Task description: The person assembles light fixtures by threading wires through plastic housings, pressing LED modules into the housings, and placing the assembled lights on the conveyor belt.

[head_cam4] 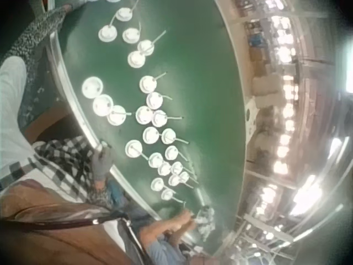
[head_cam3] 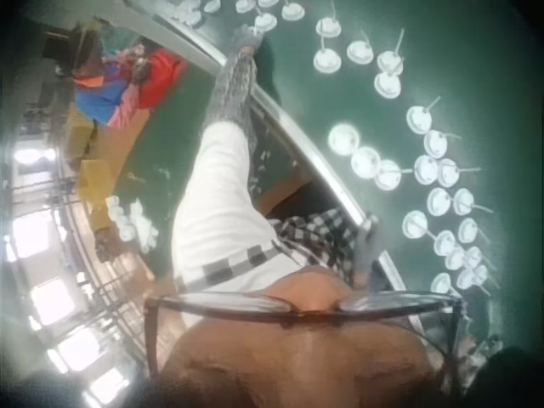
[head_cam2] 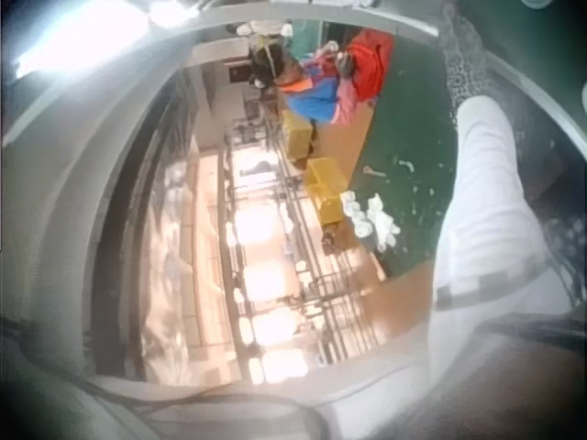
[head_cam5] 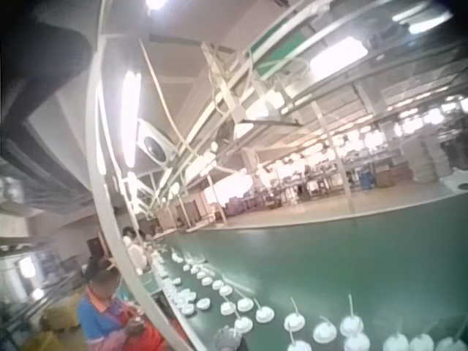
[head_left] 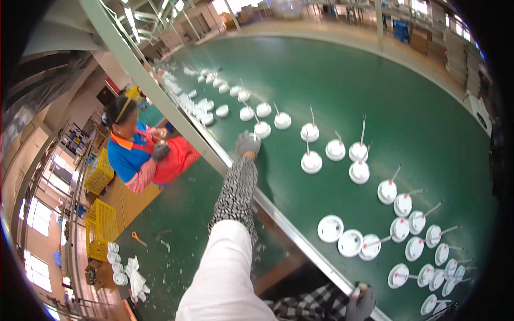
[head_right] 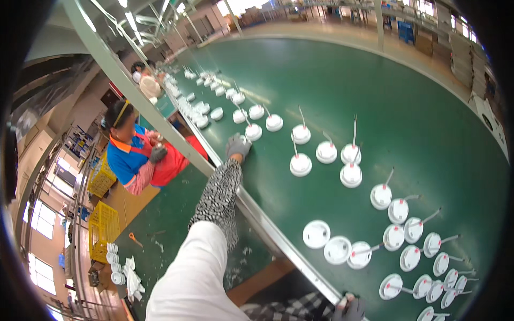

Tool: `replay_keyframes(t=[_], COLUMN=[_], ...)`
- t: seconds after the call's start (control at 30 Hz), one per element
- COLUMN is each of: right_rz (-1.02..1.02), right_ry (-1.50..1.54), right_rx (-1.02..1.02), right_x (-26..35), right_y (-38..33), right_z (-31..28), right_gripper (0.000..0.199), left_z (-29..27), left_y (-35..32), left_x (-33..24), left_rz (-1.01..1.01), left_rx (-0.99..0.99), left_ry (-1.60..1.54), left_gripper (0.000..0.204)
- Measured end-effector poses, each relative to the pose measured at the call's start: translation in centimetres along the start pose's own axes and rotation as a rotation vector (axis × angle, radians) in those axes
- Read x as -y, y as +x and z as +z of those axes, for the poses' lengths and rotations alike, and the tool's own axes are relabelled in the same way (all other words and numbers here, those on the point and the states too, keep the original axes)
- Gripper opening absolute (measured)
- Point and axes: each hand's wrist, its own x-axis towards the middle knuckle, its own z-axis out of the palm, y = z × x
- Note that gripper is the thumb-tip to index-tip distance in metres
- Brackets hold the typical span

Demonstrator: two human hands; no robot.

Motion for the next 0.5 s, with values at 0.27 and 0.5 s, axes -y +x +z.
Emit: replay_keyframes(t=[0.27,0.5], right_rz=[-0.063,-0.2], right_ry=[-0.047,0.027], right_rx=[-0.239,-0.285], right_x=[1.6,0.4], right_y=[1.2,-0.6], right_z=[1.6,1.2], right_gripper=[0.013,0.026], left_z=[-2.8,-6.9], left_y=[-14.9,-24.3], left_x=[-3.3,-5.7], left_rz=[0.443,0.594], left_rx=[0.044,-0.09], left_ry=[-0.11,-0.418], left_gripper=[0.054,0.077])
